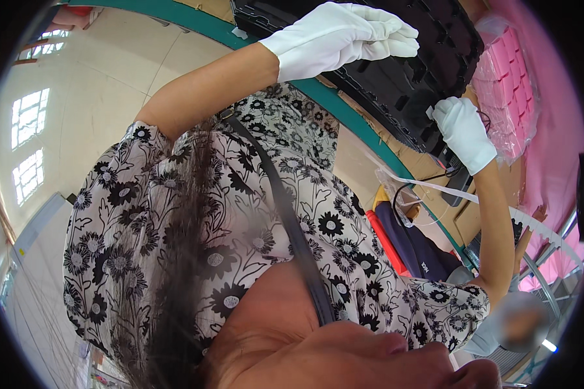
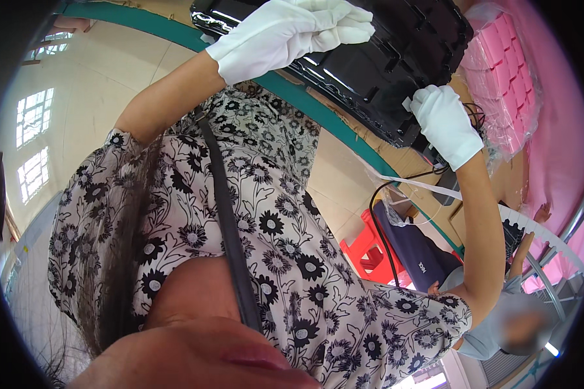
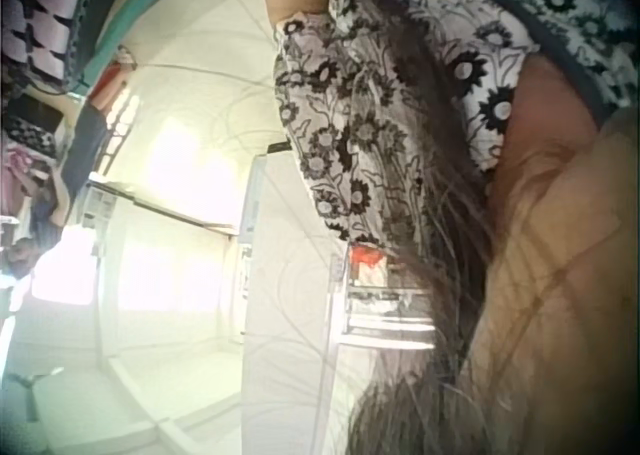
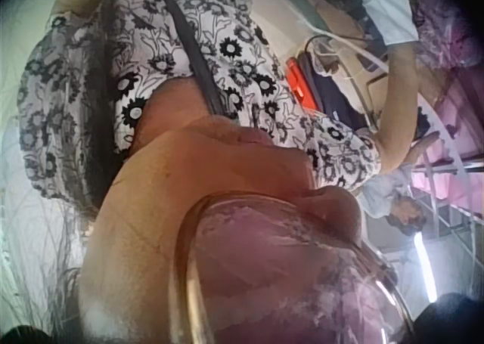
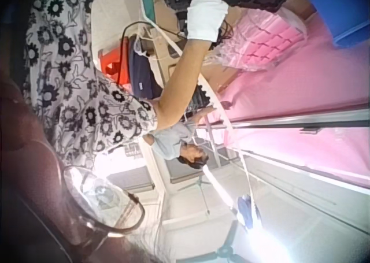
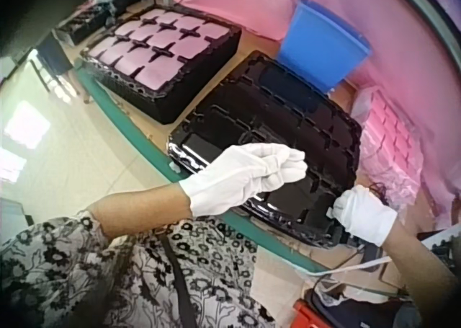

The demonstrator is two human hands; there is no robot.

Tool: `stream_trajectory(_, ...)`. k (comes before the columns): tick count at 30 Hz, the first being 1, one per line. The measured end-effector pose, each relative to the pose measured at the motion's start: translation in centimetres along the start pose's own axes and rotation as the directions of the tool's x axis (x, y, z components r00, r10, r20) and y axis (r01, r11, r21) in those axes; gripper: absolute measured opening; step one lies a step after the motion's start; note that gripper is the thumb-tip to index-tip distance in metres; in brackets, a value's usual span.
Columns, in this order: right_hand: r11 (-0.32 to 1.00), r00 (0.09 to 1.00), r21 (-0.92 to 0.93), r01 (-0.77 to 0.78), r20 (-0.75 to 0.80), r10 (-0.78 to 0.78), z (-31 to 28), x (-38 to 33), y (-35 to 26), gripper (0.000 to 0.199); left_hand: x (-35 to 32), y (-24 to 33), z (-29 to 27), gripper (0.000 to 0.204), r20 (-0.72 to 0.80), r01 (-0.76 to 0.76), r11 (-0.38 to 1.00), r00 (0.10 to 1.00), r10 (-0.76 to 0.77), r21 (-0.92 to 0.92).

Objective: Packing pink foam protective inserts into black plastic trays on a factory assembly line.

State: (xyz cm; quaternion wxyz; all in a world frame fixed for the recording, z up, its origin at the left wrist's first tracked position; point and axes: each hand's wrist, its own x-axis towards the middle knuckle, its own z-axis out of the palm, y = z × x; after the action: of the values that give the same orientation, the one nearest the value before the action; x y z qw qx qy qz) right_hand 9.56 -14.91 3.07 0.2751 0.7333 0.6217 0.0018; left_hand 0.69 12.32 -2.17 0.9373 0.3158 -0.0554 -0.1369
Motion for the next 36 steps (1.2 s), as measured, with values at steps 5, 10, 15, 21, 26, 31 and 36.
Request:
stream_trajectory(5,0.998,0.999,0.054,-0.043,-0.007,0.043,0.3,0.0,0.0,0.009,0.0,0.2,-0.2,0.034,0.016,-0.003,1.000,1.000,0.003,-0.012)
stream_trajectory(10,0.943,0.965,0.216,-0.253,-0.013,0.262,-0.1,-0.4,-0.7,0.006,0.2,0.2,0.1,0.034,0.024,0.001,1.000,1.000,-0.001,-0.001)
stream_trajectory(15,0.615,0.664,0.469,-0.634,-0.078,0.744,2.3,-1.8,-4.2,0.018,0.0,0.0,0.4,0.035,0.032,0.017,1.000,0.999,-0.016,-0.022)
stream_trajectory(21,0.295,0.443,0.604,-0.740,0.108,0.890,2.7,-1.2,-5.6,0.030,-0.6,-0.3,1.2,0.028,-0.044,-0.097,0.978,0.993,0.107,0.185)
stream_trajectory(26,0.182,0.387,0.689,-0.702,0.153,0.909,3.4,-1.1,-5.2,0.028,-0.6,-0.3,2.0,0.028,-0.076,-0.085,0.978,0.992,0.101,0.191)
stream_trajectory(31,0.177,0.397,0.706,-0.686,0.159,0.904,3.8,-1.1,-4.8,0.025,-0.7,-0.4,1.9,0.029,-0.064,-0.077,0.980,0.994,0.090,0.184)
stream_trajectory(36,0.018,0.376,0.769,-0.639,0.292,0.879,3.6,-1.3,-4.8,0.021,-0.7,-0.7,2.2,0.032,-0.083,-0.064,0.985,0.993,0.079,0.163)
